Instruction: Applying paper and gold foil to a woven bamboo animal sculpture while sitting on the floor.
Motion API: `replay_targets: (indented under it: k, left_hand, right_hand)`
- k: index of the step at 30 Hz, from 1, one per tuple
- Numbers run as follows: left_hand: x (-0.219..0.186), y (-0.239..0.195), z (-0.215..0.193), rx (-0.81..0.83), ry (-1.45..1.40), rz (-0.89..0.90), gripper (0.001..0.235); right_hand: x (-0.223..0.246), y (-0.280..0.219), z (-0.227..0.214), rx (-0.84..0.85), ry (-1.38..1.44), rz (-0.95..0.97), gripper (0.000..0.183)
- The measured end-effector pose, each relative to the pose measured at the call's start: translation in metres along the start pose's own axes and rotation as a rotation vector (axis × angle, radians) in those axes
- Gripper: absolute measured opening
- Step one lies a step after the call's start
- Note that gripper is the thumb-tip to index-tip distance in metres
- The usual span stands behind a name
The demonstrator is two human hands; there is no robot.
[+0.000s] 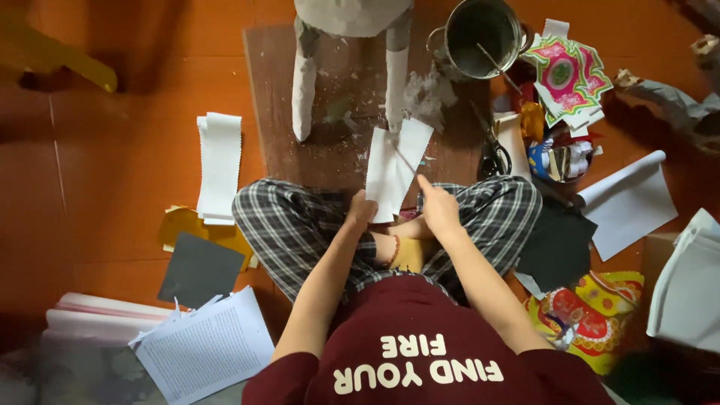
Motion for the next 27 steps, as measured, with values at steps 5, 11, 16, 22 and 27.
replay_targets:
  k: [5,11,16,22,27]
  left_hand:
    - [0.028,0.027,-0.005,0.281,-0.219,0.097,0.060]
    - [-0.132,-0.053,-0.010,0.365,-0.722,0.093,0.047]
    - [-0.117,-0.021,-0.013,0.292,-0.707,0.230,0.044]
    - [-0.171,-0.074,-0.021,0.226,-0.687,0.281,0.044]
    - [-0.162,-0.072,-0.012,0.227,-0.714,0.274,0.038]
  right_hand:
    - [-0.005,-0.045,-0.048,-0.253,0.140,-0.038,0.050]
    - [0.008,-0.133,-0.047,-0.301,0.278,-0.160,0.040]
    - [0.022,-0.146,-0.054,-0.260,0.581,-0.130,0.044]
    - [-0.029,-0.108,-0.082,-0.391,0.539,-0.124,0.044]
    - [-0.096,0.001,-0.134,-0.682,0.401,-0.046,0.036]
Point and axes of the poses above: each hand's wrist, its own y-axis towards the middle knuckle, its own z-axis out of the palm, x = y × z, the point moved 4 cm from there along y, towards the middle knuckle, and after that the axes turned 9 degrees about x, right-handed, at the moved point
